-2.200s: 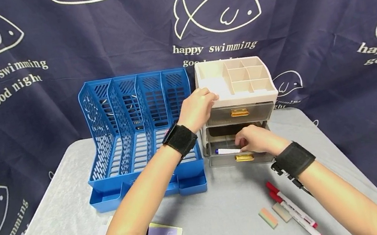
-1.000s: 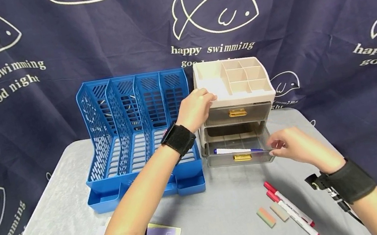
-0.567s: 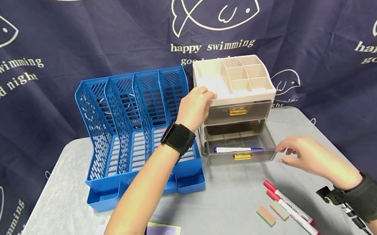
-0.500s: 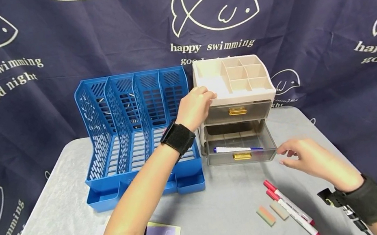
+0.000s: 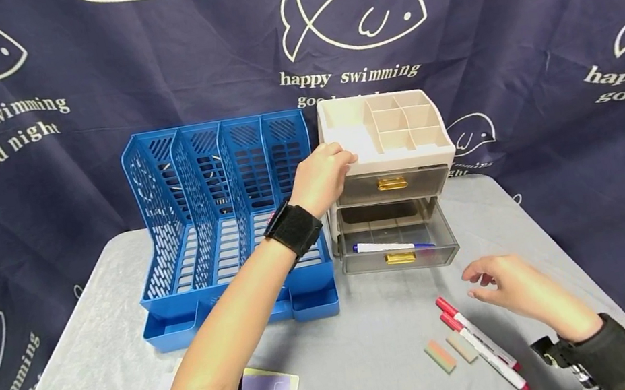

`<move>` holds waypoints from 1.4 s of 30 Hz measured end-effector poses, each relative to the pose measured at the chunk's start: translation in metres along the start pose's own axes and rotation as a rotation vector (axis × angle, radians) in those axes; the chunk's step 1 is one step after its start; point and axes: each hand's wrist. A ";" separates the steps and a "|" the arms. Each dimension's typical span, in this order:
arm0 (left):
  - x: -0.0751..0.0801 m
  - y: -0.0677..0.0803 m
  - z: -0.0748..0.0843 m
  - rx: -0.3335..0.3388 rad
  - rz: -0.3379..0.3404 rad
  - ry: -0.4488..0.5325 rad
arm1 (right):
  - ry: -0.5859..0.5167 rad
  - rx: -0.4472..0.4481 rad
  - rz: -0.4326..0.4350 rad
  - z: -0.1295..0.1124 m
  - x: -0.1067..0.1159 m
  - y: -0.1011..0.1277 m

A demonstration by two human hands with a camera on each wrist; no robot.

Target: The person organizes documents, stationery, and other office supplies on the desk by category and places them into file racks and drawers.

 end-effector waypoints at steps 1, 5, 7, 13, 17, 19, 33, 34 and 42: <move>0.000 0.000 0.000 0.000 0.001 -0.001 | -0.005 0.005 -0.003 0.001 -0.003 0.001; -0.001 0.001 -0.001 0.003 0.005 -0.004 | -0.028 0.032 -0.011 0.006 -0.014 0.005; 0.000 0.001 -0.001 0.005 0.005 -0.002 | -0.043 0.037 -0.027 0.009 -0.021 0.007; 0.000 0.001 0.000 0.005 0.001 0.012 | -0.075 -0.040 -0.086 0.013 -0.037 0.017; -0.001 0.000 0.000 0.004 0.003 0.011 | -0.089 -0.100 -0.124 0.016 -0.046 0.023; -0.001 0.000 0.000 0.003 0.004 0.000 | -0.095 -0.131 -0.145 0.017 -0.049 0.026; -0.001 -0.001 0.000 -0.002 0.000 -0.019 | -0.112 -0.337 -0.219 0.019 -0.063 0.036; -0.001 -0.001 0.000 -0.003 0.000 -0.019 | -0.114 -0.347 -0.221 0.019 -0.064 0.036; 0.000 0.000 0.000 0.001 -0.005 -0.006 | -0.130 -0.413 -0.240 0.018 -0.068 0.035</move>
Point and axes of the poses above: each hand's wrist, its own y-axis away from the middle knuckle, its own x-axis out of the back of the hand, z = x × y, and after that the axes turned 11 degrees about -x, right-handed
